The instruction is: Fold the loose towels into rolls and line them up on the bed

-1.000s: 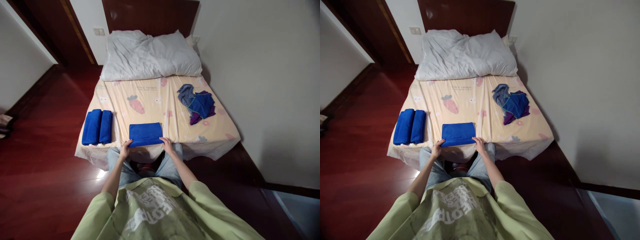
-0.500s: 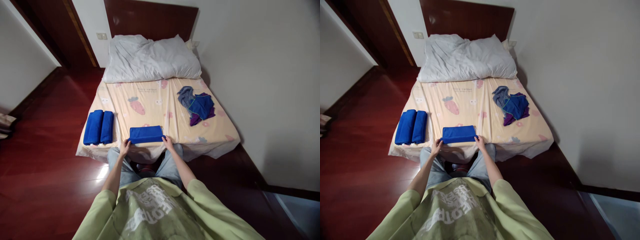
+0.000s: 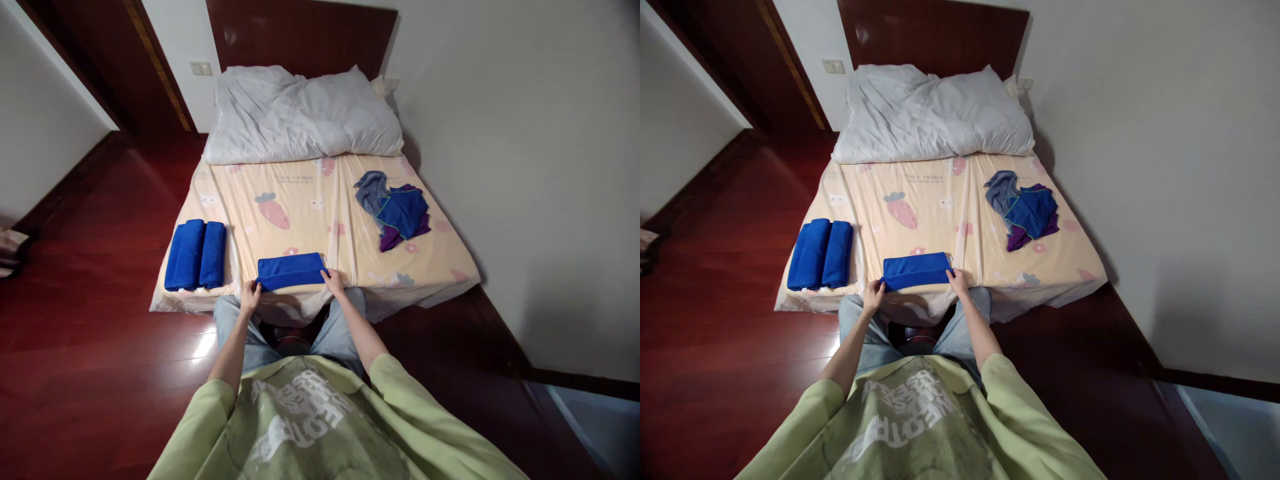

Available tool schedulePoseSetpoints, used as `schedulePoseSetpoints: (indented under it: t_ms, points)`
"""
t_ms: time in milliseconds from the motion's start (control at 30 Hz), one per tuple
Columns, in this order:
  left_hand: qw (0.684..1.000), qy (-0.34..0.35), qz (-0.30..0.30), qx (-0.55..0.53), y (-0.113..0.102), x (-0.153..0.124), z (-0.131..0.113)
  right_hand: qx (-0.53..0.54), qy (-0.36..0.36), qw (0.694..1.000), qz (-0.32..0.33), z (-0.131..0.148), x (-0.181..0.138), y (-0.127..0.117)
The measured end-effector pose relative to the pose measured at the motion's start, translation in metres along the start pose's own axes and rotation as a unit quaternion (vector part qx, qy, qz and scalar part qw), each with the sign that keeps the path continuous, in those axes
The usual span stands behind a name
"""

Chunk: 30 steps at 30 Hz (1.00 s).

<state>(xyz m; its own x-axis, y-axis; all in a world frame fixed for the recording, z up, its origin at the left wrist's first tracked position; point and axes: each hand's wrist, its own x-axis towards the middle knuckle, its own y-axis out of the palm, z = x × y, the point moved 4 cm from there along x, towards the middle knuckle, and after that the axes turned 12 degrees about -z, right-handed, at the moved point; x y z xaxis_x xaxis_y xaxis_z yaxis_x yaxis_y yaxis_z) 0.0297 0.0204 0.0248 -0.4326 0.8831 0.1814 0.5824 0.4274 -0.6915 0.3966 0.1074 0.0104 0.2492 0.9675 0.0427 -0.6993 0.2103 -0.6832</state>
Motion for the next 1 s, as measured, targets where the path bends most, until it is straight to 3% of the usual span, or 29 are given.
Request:
schedulePoseSetpoints:
  t_ms: [233, 433, 500, 600, 733, 1000]
  points:
    - [0.999, 0.025, 0.012, 0.039, -0.003, -0.004, 0.004, -0.043, -0.003, 0.999, -0.007, 0.0, 0.001, 0.001]
    - [0.994, 0.006, 0.024, 0.104, -0.004, 0.0, -0.012, -0.103, 0.0, 0.994, -0.02, 0.004, -0.006, 0.004]
    - [0.993, 0.021, 0.016, 0.119, -0.007, 0.001, -0.02, -0.112, -0.043, 0.991, -0.053, 0.009, -0.009, 0.001]
    - [0.99, 0.078, 0.03, 0.114, -0.008, 0.002, -0.032, -0.136, -0.181, 0.971, -0.073, 0.019, -0.015, -0.002]
    - [0.973, 0.182, 0.125, 0.068, 0.0, -0.003, -0.039, -0.142, -0.328, 0.933, 0.031, 0.021, -0.024, -0.004]
    - [0.967, 0.2, 0.145, 0.055, 0.002, -0.012, -0.028, -0.075, -0.325, 0.94, 0.079, 0.004, -0.03, -0.019]
